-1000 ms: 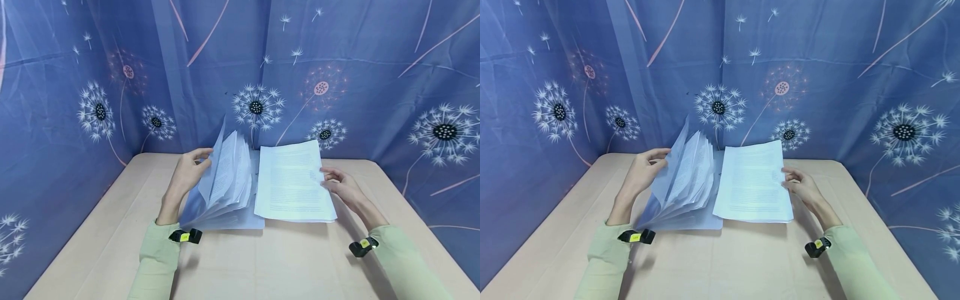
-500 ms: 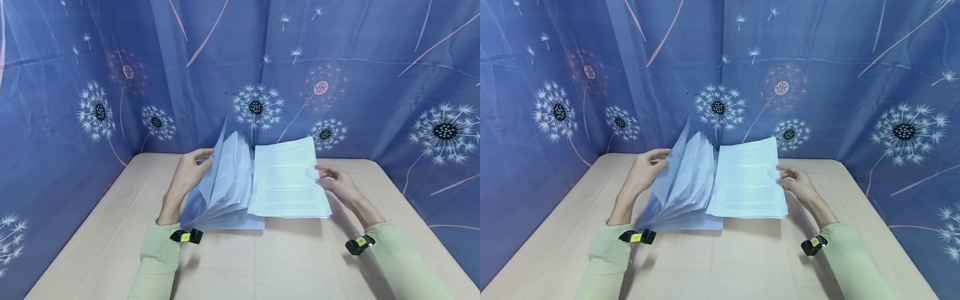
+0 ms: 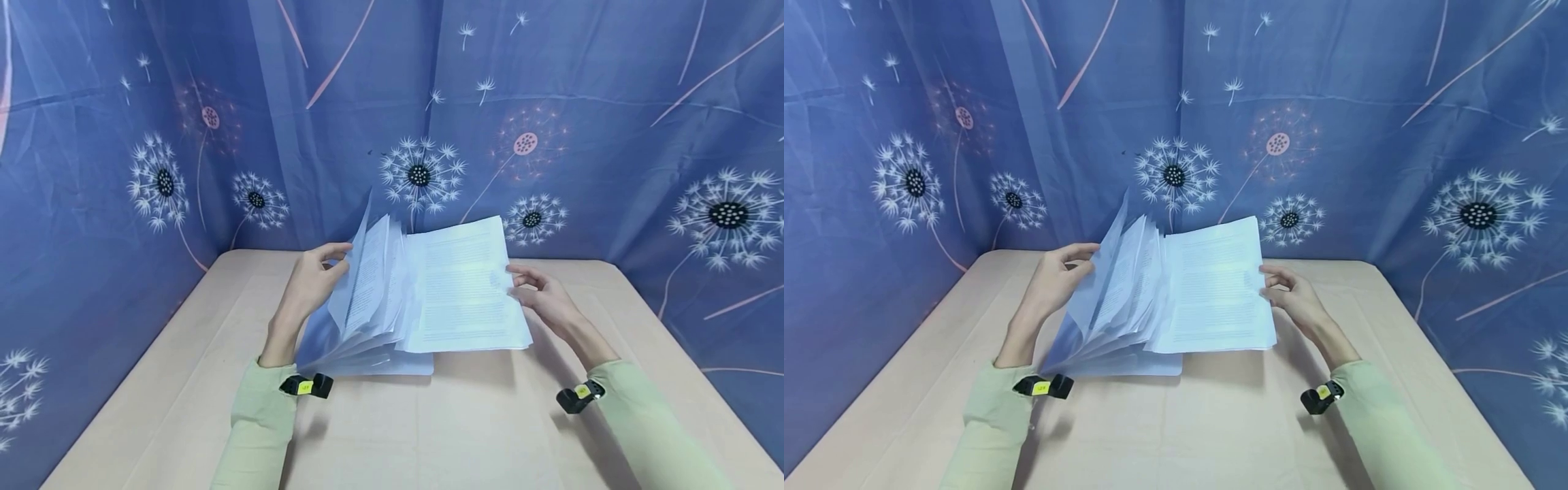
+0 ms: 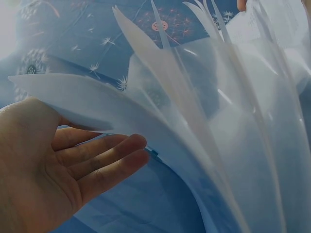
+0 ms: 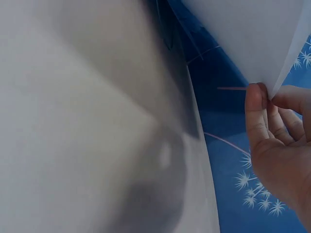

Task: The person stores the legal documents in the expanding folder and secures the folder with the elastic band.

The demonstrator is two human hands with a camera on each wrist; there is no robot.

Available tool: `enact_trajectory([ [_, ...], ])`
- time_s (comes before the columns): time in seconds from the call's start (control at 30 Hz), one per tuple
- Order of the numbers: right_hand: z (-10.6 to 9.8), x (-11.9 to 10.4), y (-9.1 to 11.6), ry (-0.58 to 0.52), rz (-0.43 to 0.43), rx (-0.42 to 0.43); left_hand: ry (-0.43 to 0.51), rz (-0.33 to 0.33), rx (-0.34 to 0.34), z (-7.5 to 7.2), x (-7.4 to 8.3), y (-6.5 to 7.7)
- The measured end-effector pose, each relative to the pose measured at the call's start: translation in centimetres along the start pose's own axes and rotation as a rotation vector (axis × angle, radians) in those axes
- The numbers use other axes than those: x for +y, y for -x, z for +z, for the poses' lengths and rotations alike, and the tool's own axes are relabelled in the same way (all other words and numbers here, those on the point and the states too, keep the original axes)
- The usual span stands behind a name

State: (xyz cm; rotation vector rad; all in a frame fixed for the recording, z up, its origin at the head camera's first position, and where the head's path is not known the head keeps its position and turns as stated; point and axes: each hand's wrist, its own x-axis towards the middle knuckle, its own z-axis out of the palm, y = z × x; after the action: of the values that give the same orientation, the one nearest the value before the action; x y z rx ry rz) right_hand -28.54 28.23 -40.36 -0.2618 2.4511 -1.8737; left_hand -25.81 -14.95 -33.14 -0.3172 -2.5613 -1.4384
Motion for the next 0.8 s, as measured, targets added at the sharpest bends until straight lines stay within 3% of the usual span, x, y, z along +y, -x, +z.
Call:
enact_trajectory([
  [0.33,1.0,-0.6,-0.5,-0.137,-0.021,-0.025,-0.002,0.001,-0.007,0.2,0.1,0.0],
  [0.8,3.2,-0.6,-1.7,-0.105,-0.011,-0.035,-0.007,0.005,0.001,0.5,0.2,0.0],
])
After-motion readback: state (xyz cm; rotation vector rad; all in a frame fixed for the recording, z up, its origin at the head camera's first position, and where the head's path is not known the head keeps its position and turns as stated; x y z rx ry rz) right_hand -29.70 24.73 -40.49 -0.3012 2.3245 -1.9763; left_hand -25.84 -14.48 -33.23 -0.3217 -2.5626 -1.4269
